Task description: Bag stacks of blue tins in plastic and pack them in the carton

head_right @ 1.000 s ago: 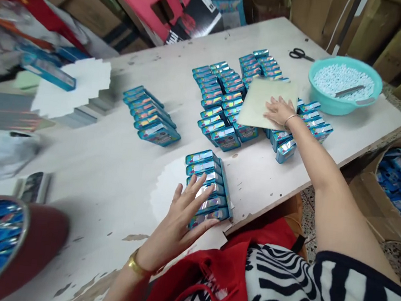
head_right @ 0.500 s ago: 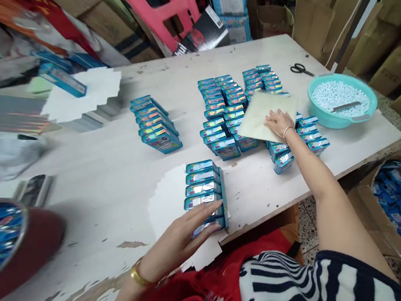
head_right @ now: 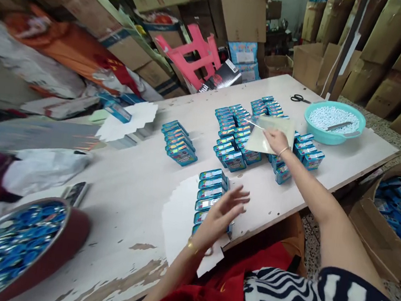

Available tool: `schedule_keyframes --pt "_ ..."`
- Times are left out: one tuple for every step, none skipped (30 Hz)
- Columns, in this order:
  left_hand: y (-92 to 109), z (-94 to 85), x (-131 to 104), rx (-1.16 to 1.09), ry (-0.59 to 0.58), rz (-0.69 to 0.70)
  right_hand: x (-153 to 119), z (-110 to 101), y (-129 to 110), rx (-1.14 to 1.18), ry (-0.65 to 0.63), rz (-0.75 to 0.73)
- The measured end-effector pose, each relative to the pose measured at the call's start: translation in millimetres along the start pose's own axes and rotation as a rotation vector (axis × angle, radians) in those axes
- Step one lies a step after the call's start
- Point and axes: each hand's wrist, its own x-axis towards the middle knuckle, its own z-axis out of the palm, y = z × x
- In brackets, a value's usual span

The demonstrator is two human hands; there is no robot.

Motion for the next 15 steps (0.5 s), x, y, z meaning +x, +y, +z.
schedule_keyframes --pt "-1 10.7 16 -0.142 0.096 -0.036 -21 1 -14 0.100 0.040 -0.054" --pt "-3 20.7 31 -0.255 0.196 -0.066 -44 3 -26 0.177 0.060 -0.092" --pt "-5 29.7 45 -0.350 0.269 -0.090 -70 5 -37 0.225 0.074 -0.104" --pt "-9 37.4 56 -0.428 0.309 -0.100 -96 7 -45 0.253 0.067 -0.108" --pt "-13 43.7 63 -0.483 0.325 -0.096 -122 10 -51 0.274 0.056 -0.104" --pt "-17 48.5 66 -0.516 0.325 -0.078 -146 12 -54 0.299 0.047 -0.084" --pt "-22 51.9 66 -0.525 0.322 -0.050 -168 15 -55 0.330 0.045 -0.058" --pt "-26 53.9 63 -0.508 0.326 -0.020 -187 17 -55 0.359 0.061 -0.024" --pt "-29 54.7 57 -0.468 0.337 0.007 -204 19 -53 0.381 0.093 0.015" --pt "-32 54.6 51 -0.413 0.354 0.025 -219 21 -52 0.397 0.130 0.051" --pt "-33 53.9 45 -0.350 0.366 0.035 -231 23 -50 0.409 0.166 0.083" --pt "-33 52.9 39 -0.283 0.367 0.038 -241 26 -50 0.422 0.187 0.109" --pt "-31 52.0 34 -0.221 0.352 0.040 -249 28 -50 0.450 0.184 0.129" --pt "-29 51.2 31 -0.170 0.322 0.042 -255 30 -51 0.499 0.158 0.148" --pt "-25 50.5 28 -0.133 0.279 0.043 -259 31 -53 0.568 0.117 0.169"
